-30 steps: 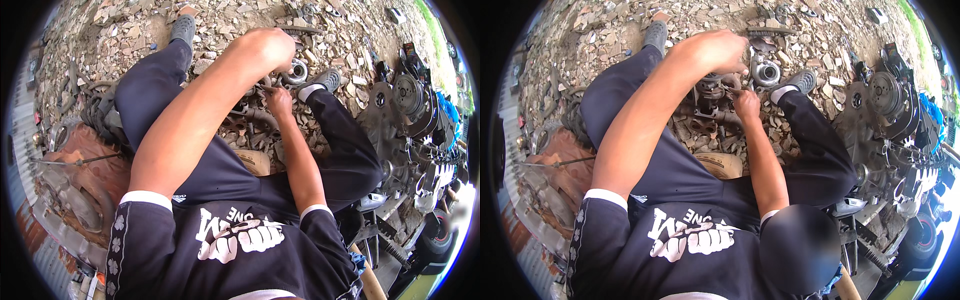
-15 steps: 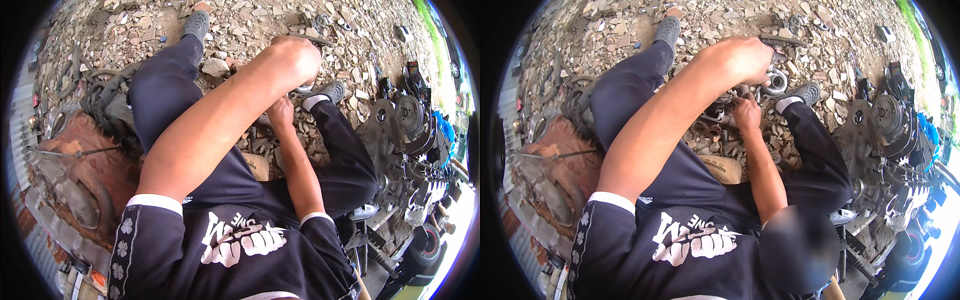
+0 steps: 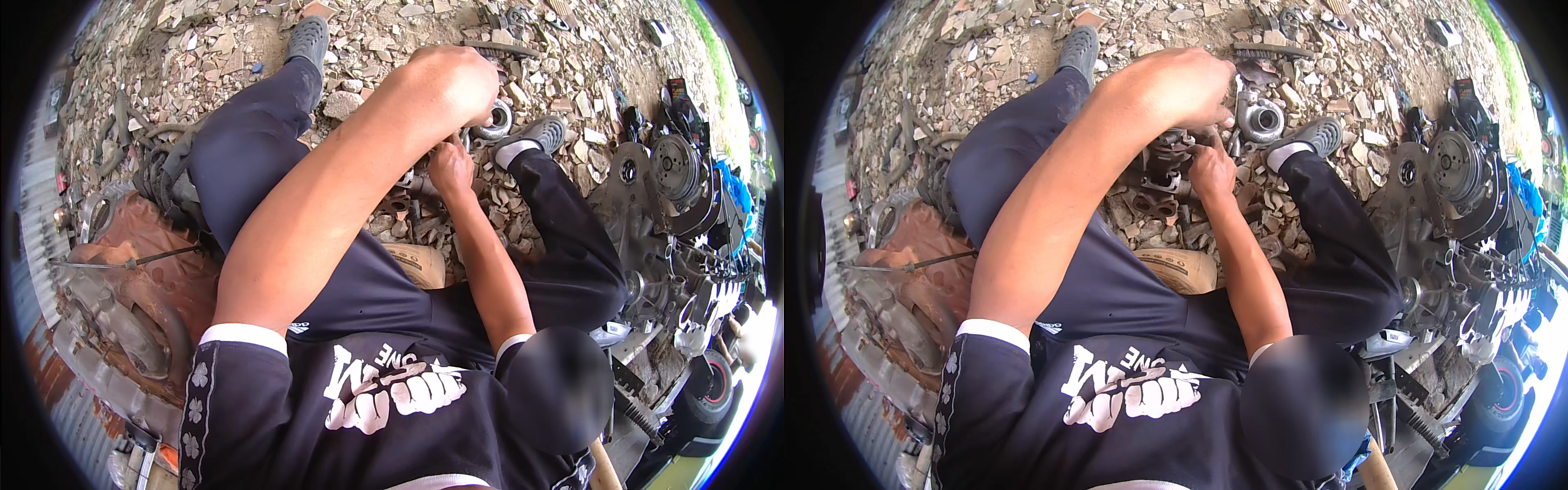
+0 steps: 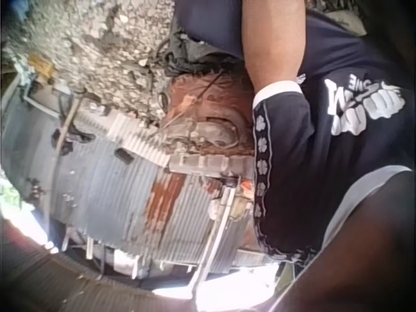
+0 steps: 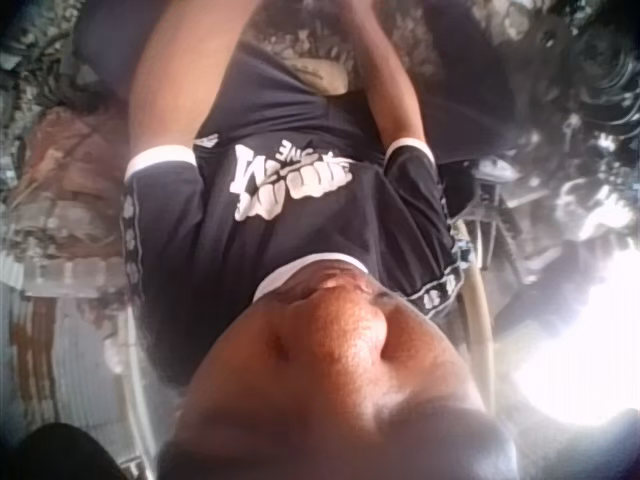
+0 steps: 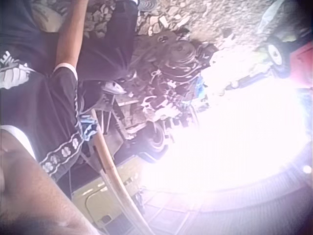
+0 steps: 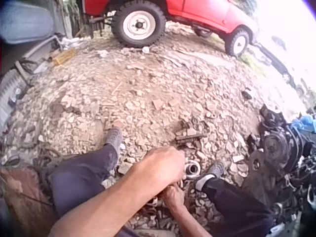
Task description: The person is sitting on the ground and working on a metal engine part, using a wrench to tighten or loosen bolts. The person manipulates the part and uses the wrench throughout the clip.
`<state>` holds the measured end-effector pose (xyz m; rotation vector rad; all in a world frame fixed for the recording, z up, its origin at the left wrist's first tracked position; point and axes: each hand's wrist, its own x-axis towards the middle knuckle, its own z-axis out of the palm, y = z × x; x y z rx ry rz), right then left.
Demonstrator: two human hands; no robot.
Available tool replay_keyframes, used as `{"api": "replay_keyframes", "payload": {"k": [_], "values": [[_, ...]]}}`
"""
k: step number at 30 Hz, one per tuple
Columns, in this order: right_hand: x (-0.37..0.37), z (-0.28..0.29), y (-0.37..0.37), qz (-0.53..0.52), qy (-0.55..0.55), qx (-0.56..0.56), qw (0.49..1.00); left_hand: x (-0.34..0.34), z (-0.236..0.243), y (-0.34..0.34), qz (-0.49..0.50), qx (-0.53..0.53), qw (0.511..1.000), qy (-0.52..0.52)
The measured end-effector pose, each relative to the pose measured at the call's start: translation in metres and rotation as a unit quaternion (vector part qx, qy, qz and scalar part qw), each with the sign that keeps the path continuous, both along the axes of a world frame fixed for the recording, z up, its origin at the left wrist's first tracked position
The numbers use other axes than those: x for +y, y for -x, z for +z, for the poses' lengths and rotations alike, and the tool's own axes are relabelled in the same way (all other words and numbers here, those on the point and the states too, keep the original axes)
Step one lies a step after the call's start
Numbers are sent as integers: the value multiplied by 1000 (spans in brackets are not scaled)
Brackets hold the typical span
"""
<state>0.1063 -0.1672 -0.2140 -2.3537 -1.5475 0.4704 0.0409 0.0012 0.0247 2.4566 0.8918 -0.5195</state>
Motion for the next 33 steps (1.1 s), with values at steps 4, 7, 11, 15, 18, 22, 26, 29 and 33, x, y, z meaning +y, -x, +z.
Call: {"api": "replay_keyframes", "payload": {"k": [4, 7, 11, 15, 18, 22, 26, 29, 33], "values": [[4, 1, -9, -24, 52, 1, 998, -4, 4, 0, -13, -28, 1000, -3], [15, -7, 7, -70, 93, -36, 993, -6, 4, 1, -23, -39, 999, 17], [16, -10, -8, -40, 106, -7, 994, -6, -8, 2, -34, -48, 998, 33], [-9, -29, -49, 74, -16, 69, 995, -5, -9, 8, -32, -21, 999, 30], [-11, -47, -72, 49, 21, 87, 995, 2, -9, 1, -31, -6, 999, 31], [2, -32, -76, 4, 139, 282, 949, 4, -12, 6, -35, -27, 999, 10], [-1, -25, -96, -31, 184, 245, 952, 4, -7, 5, -19, -28, 999, 19], [-9, -13, -106, -10, 75, 174, 982, 3, -2, 8, -11, -28, 999, 23], [-7, 3, -77, -35, 75, 148, 985, 8, -8, 6, 0, -35, 999, 23]]}}
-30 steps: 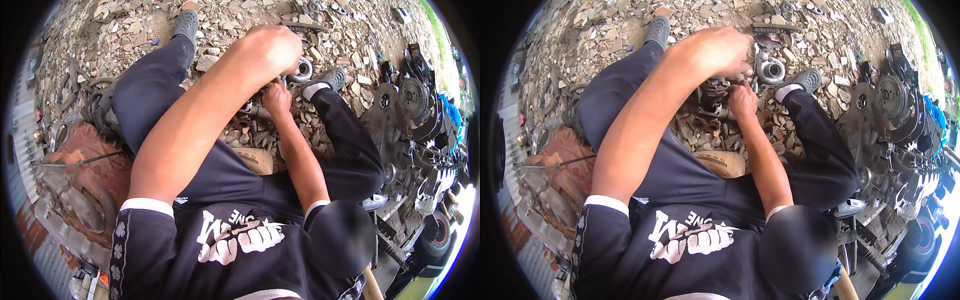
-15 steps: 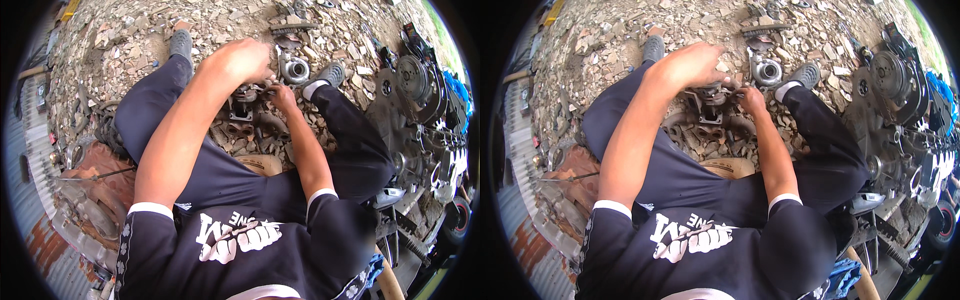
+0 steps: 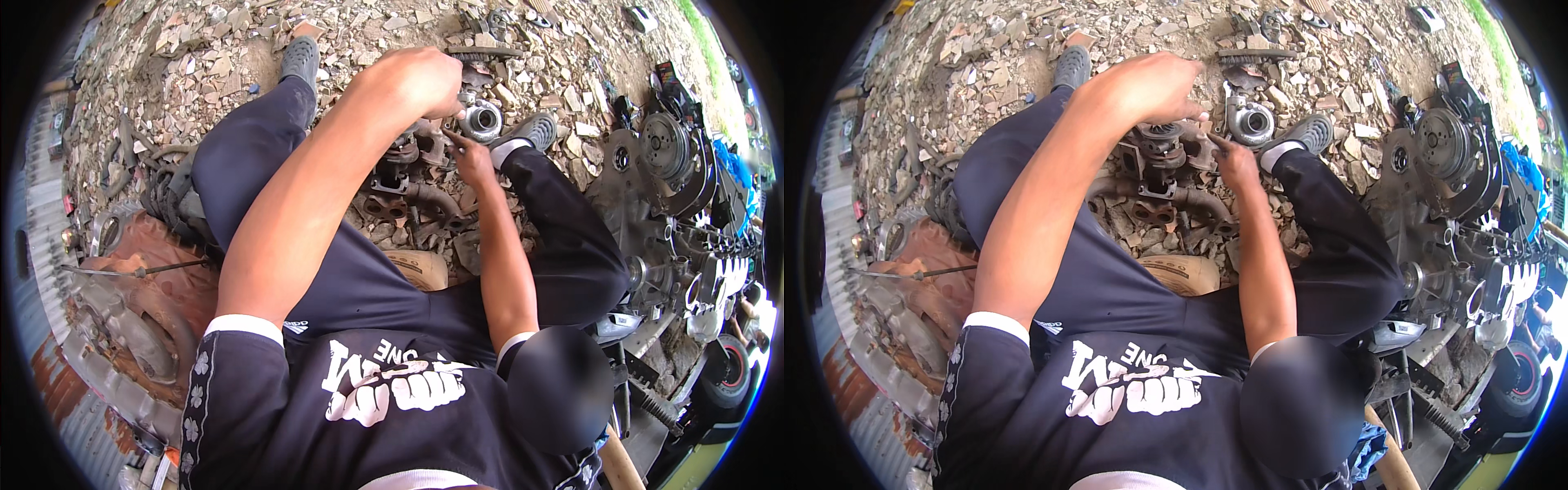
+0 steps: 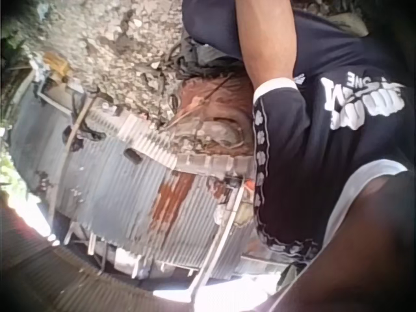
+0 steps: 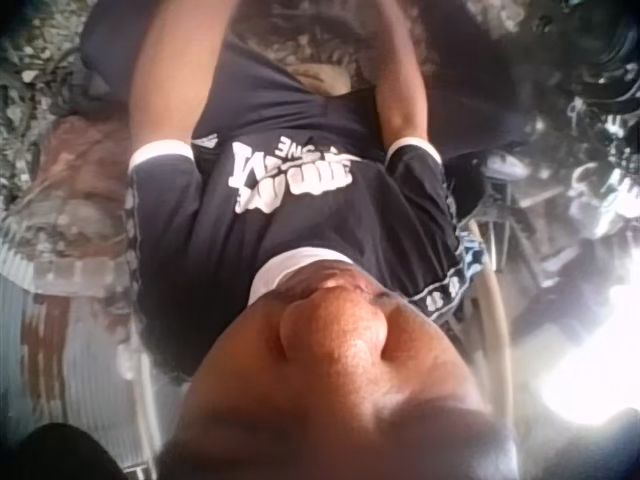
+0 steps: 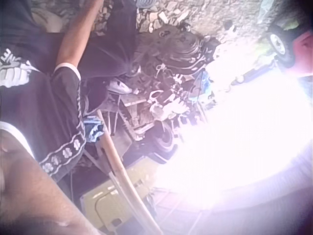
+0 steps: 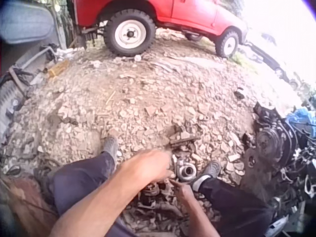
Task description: The person is sitting on the ground and working on a metal engine part, using a wrench to tighten or loosen bolts. The person manipulates the part and uses the wrench throughout the clip.
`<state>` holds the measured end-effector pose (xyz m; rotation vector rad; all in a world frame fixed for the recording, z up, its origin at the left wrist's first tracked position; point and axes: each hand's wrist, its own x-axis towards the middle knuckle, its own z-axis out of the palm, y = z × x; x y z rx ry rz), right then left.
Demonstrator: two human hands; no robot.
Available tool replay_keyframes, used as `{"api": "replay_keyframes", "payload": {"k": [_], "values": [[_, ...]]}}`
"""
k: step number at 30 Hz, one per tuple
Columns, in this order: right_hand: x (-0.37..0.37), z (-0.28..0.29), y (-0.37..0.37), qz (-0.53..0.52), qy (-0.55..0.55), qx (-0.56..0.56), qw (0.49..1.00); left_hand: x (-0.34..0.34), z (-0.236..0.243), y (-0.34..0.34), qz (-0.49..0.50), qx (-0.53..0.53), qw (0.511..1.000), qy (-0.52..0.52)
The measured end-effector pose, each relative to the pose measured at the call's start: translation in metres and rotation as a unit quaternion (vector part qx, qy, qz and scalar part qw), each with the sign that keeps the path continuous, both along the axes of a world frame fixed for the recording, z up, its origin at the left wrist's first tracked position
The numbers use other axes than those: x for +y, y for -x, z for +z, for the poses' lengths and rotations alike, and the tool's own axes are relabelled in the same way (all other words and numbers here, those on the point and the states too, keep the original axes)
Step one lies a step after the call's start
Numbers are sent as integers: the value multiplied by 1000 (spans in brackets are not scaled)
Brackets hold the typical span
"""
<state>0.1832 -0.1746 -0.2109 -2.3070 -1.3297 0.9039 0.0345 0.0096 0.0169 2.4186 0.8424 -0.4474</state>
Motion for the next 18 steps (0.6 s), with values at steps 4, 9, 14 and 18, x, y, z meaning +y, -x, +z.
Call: {"api": "replay_keyframes", "payload": {"k": [4, 9, 14, 18], "values": [[-4, 1, 34, 41, 6, -2, 999, -2, 13, -3, 0, 23, 1000, -4], [-8, -20, 51, 53, -63, -44, 996, -3, 21, -4, -3, 36, 999, 7], [9, 6, 81, 44, -11, -120, 992, -6, 27, 4, 7, 1, 1000, 15], [5, -34, 76, 8, -38, -117, 992, -11, 29, 4, 10, -7, 1000, 8]]}}
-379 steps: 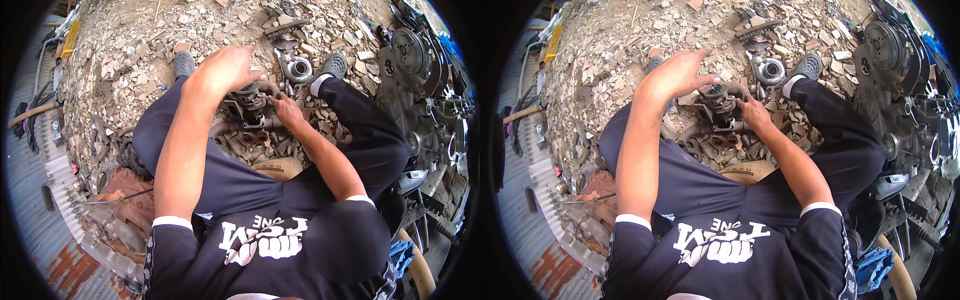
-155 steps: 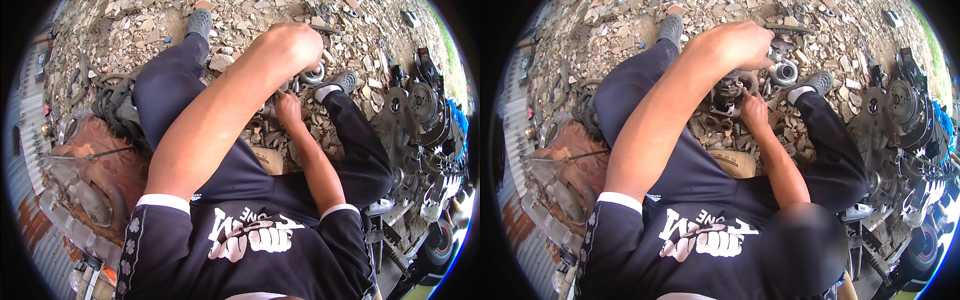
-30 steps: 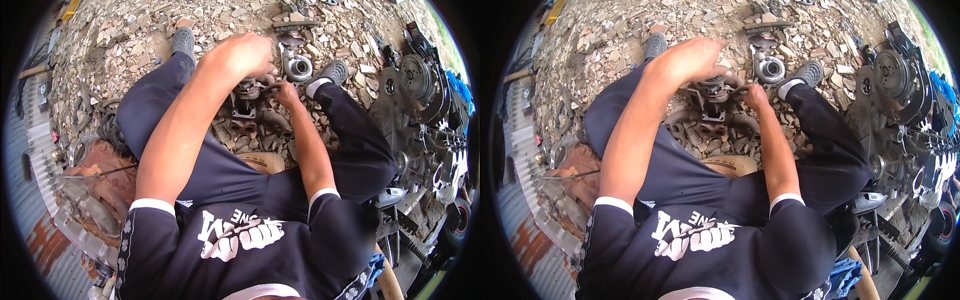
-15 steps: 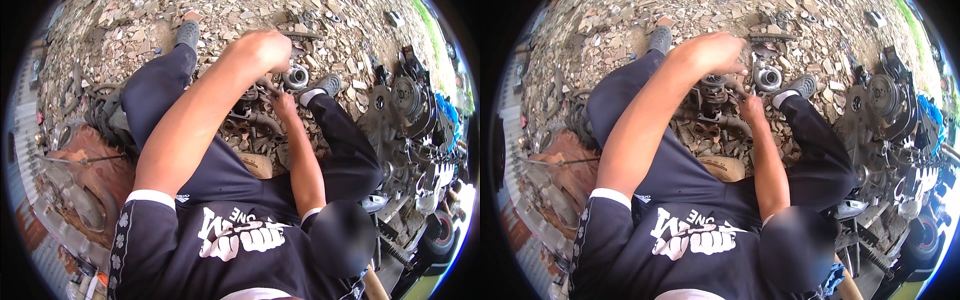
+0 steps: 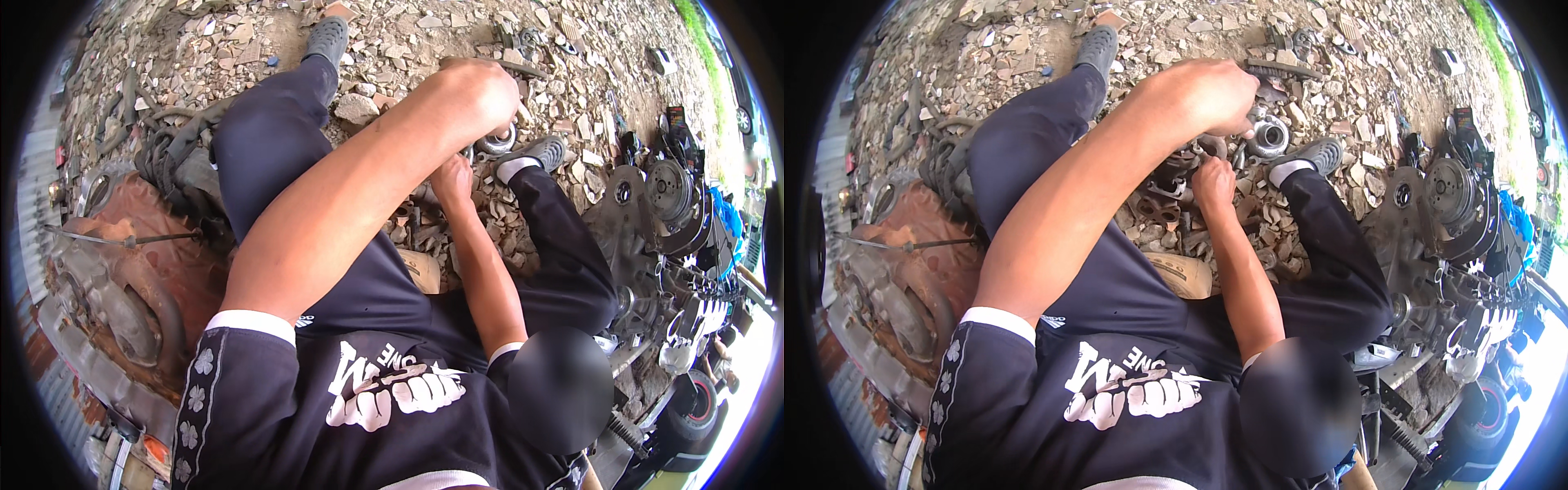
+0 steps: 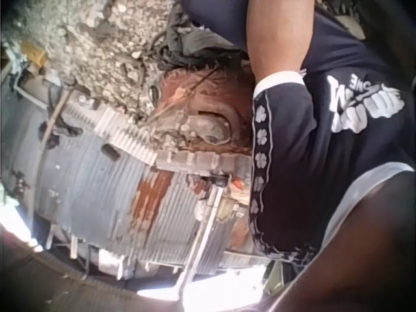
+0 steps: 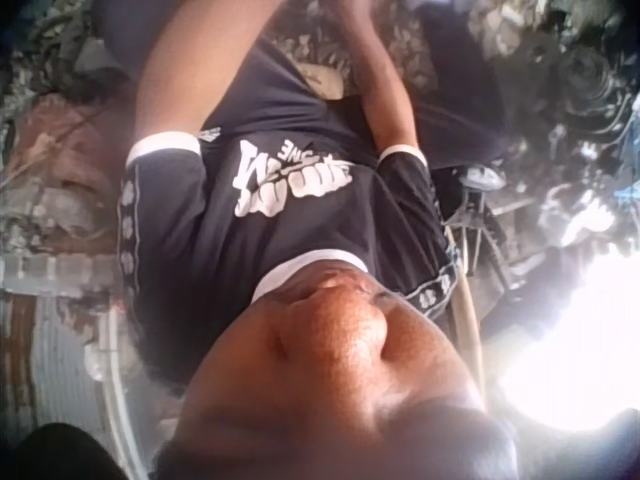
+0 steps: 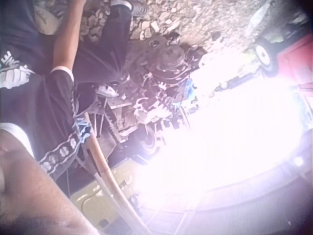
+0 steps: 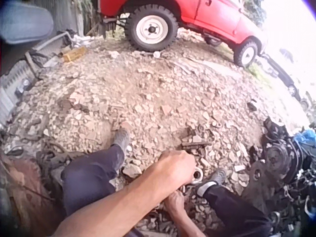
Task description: The person is sitting on the ground and working on a metal engine part, using a wrench to tighten or loosen bolts. The person manipulates the part and uses the wrench throughout the clip.
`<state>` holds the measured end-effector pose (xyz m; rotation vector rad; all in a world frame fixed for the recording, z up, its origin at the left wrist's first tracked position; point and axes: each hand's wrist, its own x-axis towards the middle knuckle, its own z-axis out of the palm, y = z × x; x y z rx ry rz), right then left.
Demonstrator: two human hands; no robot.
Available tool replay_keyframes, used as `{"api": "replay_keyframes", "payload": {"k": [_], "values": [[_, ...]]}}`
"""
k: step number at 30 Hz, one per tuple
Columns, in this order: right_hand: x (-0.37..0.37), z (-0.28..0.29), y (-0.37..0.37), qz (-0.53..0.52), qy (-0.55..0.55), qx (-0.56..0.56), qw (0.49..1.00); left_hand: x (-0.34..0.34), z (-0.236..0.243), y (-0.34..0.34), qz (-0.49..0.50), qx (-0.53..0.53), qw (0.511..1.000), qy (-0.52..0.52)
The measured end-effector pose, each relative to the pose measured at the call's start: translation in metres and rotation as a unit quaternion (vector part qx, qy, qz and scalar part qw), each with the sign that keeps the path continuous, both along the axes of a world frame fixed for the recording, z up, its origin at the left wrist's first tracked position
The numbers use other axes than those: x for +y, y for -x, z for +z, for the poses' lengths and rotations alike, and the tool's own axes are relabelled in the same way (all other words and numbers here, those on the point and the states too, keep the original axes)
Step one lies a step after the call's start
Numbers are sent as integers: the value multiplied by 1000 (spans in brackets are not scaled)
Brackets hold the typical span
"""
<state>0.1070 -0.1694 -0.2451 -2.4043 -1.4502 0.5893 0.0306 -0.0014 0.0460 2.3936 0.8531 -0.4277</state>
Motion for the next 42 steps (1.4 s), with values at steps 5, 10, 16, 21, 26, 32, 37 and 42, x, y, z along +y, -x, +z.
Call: {"api": "replay_keyframes", "payload": {"k": [5, 10, 16, 21, 26, 32, 37, 42], "values": [[6, 25, -21, 56, 61, -40, 996, 3, -11, -7, 2, 47, 999, 10], [-18, -29, -69, 125, -49, 61, 989, 0, -13, -8, -25, 35, 999, 10], [-6, -24, -71, 98, -27, 90, 991, 10, -20, -11, -36, 55, 998, 11], [3, -13, -64, 84, 46, 65, 993, 5, -15, -11, -23, 54, 998, 5], [22, 14, -48, 88, 71, -35, 993, 4, -12, -11, -18, 42, 999, 4], [27, 8, -69, 159, 12, -49, 986, 8, -10, -7, 2, 46, 999, 14], [3, -20, -82, 122, -91, 0, 988, 6, -9, 0, -4, 36, 999, -3], [-1, -25, -85, 63, -49, 75, 994, 7, -17, 0, -7, -3, 1000, -7]]}}
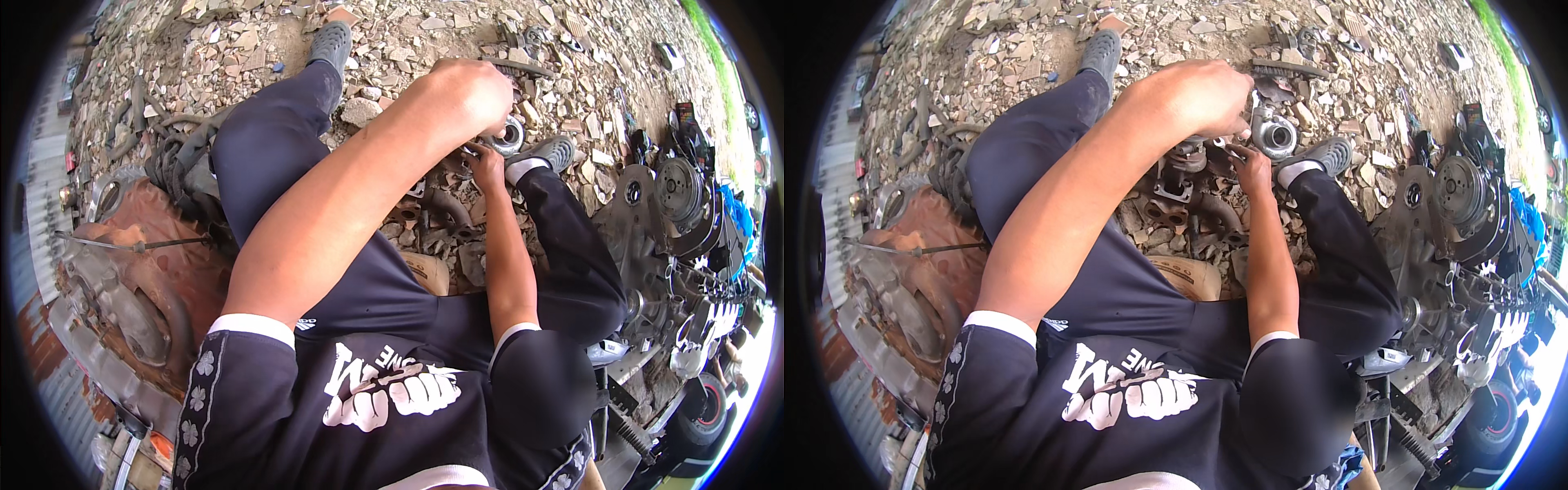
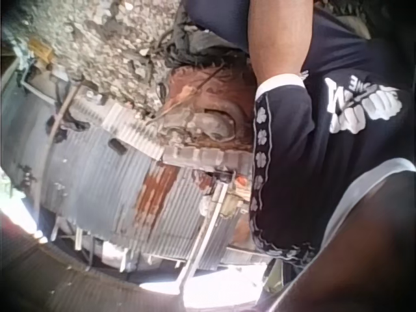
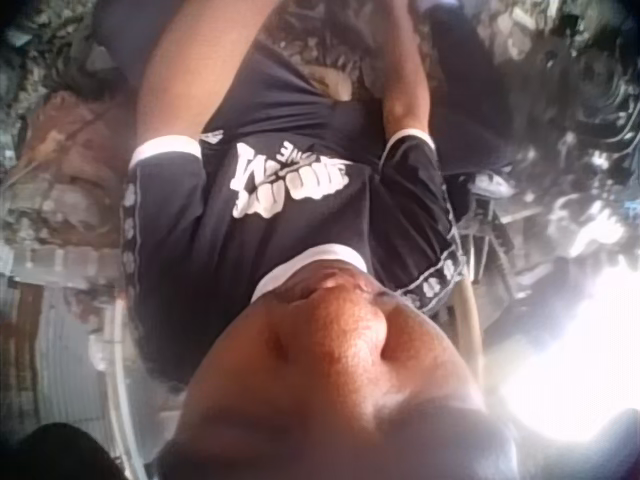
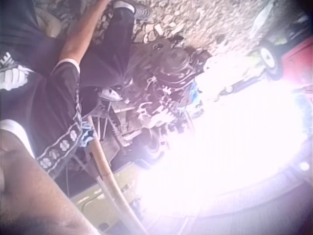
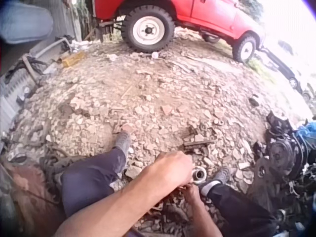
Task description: The person is sitting on the ground and working on a metal engine part, using a wrench to tighten or loosen bolts. The person manipulates the part and uses the wrench throughout the clip.
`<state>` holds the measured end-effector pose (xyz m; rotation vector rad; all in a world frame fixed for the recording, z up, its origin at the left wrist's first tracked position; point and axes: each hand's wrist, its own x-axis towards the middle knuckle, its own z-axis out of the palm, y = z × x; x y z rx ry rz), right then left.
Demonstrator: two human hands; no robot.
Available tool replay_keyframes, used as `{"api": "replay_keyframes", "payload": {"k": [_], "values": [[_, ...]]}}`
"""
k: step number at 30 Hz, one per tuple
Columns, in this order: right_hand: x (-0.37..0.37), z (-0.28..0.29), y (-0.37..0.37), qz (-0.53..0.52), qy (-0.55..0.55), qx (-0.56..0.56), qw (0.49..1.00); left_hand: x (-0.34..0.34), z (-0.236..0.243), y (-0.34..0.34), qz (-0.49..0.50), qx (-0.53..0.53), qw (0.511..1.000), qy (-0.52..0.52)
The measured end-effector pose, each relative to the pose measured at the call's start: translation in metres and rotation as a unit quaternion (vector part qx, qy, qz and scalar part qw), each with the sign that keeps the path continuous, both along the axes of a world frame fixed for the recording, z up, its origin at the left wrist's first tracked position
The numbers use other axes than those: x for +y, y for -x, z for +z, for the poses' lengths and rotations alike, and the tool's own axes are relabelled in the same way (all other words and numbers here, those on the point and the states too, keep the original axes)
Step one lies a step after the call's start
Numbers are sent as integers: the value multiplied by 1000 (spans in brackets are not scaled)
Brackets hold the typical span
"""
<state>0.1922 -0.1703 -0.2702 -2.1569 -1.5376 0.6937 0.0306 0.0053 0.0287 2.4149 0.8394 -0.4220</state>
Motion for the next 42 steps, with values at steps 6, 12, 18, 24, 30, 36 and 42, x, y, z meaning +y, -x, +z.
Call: {"api": "replay_keyframes", "payload": {"k": [6, 12, 18, 24, 30, 36, 42], "values": [[7, 50, 33, -29, 144, -21, 989, 4, -3, -8, -6, 60, 998, -9], [1, 40, 62, -39, 55, -66, 996, 1, 10, -6, 3, 48, 999, 16], [0, 39, 88, -41, 46, -97, 993, -3, 8, -4, 3, 26, 1000, 4], [7, 49, 96, -45, -11, -68, 997, -4, 14, -3, 1, 14, 1000, 7], [14, 12, 26, 89, 44, -16, 995, -4, -1, -6, -10, 24, 1000, 7], [2, 14, 33, 48, -38, -81, 995, -1, 6, -7, -5, 72, 997, 5], [7, 22, 22, -145, 58, -41, 987, 1, -1, -6, -12, 32, 999, -20]]}}
